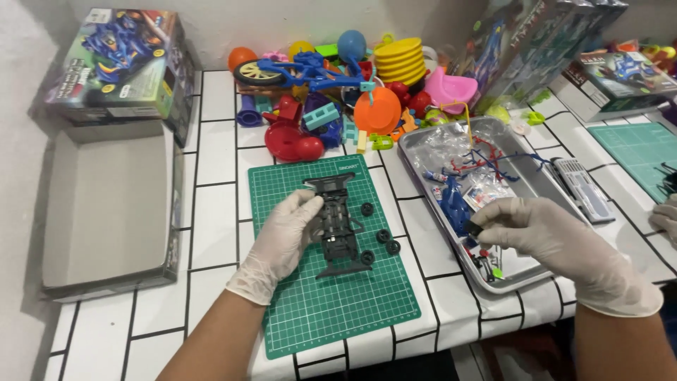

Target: Assembling a toy car chassis by attaching small plastic components like bushings and spacers.

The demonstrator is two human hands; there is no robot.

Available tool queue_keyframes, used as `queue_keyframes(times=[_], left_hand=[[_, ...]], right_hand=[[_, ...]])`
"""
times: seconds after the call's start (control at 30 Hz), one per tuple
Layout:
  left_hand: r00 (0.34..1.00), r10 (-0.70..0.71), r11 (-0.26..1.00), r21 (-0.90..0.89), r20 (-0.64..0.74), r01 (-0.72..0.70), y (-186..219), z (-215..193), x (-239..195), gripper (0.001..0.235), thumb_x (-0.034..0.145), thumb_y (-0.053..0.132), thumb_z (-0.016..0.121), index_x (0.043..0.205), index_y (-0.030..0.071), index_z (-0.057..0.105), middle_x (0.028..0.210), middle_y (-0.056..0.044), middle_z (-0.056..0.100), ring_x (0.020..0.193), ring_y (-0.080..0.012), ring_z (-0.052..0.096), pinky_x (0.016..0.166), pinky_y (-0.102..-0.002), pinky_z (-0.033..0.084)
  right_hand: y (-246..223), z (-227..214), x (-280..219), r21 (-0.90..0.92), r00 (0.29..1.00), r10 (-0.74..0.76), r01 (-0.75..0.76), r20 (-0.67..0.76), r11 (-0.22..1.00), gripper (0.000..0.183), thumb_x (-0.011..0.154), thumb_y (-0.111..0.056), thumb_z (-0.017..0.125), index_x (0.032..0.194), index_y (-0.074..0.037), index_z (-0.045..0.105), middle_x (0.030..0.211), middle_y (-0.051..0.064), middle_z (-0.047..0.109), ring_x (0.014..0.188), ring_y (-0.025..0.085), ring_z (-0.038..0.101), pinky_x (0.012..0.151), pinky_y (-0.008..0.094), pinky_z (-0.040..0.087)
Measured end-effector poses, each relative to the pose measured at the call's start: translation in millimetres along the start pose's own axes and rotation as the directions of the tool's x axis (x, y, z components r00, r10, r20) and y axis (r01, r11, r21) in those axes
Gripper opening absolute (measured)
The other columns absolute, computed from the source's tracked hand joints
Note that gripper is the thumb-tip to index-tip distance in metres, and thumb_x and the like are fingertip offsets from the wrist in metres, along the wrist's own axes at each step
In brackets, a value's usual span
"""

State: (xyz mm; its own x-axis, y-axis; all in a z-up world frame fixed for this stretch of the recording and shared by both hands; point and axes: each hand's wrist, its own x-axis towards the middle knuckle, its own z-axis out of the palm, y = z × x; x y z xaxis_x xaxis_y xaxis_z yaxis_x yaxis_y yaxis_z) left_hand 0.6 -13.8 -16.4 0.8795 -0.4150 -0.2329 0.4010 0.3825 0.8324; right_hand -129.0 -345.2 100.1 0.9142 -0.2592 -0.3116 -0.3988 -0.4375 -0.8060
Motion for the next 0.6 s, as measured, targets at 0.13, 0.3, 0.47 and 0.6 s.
queue_keyframes(times=[0.13,0.3,0.47,0.6], left_hand=[[1.000,-0.014,1.000,-0.002,0.005,0.014,7.9,3.8,-8.4,0.006,0.104,0.012,0.057,0.102,0.008,0.054,0.097,-0.011,0.070,0.082,-0.0188,0.068,0.065,-0.029,0.056],[0.998,0.042,0.999,0.005,-0.053,-0.042,1.3,9.0,-9.0,0.025,0.097,0.023,0.072,0.114,0.007,0.062,0.099,-0.010,0.069,0.086,-0.0193,0.069,0.072,-0.030,0.058],[0.991,0.128,0.990,-0.051,-0.038,-0.129,10.4,6.4,-12.0,0.017,0.099,0.021,0.069,0.110,0.008,0.064,0.094,-0.009,0.071,0.085,-0.0178,0.071,0.075,-0.029,0.061],[0.984,0.161,0.971,-0.169,-0.071,-0.171,21.7,6.2,-16.5,0.019,0.102,0.023,0.065,0.111,0.006,0.065,0.096,-0.012,0.072,0.089,-0.0206,0.072,0.078,-0.032,0.062]], right_hand=[[-14.9,44.8,12.1,0.182,0.995,-0.066,0.052,0.070,0.982,0.025,0.083,0.010,0.077,0.108,0.007,0.077,0.087,0.018,0.076,0.079,0.024,0.068,0.077,0.032,0.053],[-28.7,100.9,35.2,0.310,0.965,-0.258,0.236,0.033,0.921,0.045,0.076,0.009,0.082,0.120,0.004,0.074,0.100,0.015,0.075,0.086,0.018,0.071,0.079,0.032,0.061],[-62.3,138.2,45.3,0.425,0.909,-0.416,0.362,0.037,0.829,0.045,0.081,0.009,0.077,0.125,0.003,0.070,0.099,0.013,0.074,0.083,0.017,0.072,0.075,0.029,0.060],[-75.9,156.4,64.3,0.520,0.870,-0.491,0.402,0.040,0.754,0.048,0.083,0.007,0.076,0.130,0.001,0.067,0.106,0.010,0.073,0.083,0.011,0.069,0.074,0.025,0.058]])
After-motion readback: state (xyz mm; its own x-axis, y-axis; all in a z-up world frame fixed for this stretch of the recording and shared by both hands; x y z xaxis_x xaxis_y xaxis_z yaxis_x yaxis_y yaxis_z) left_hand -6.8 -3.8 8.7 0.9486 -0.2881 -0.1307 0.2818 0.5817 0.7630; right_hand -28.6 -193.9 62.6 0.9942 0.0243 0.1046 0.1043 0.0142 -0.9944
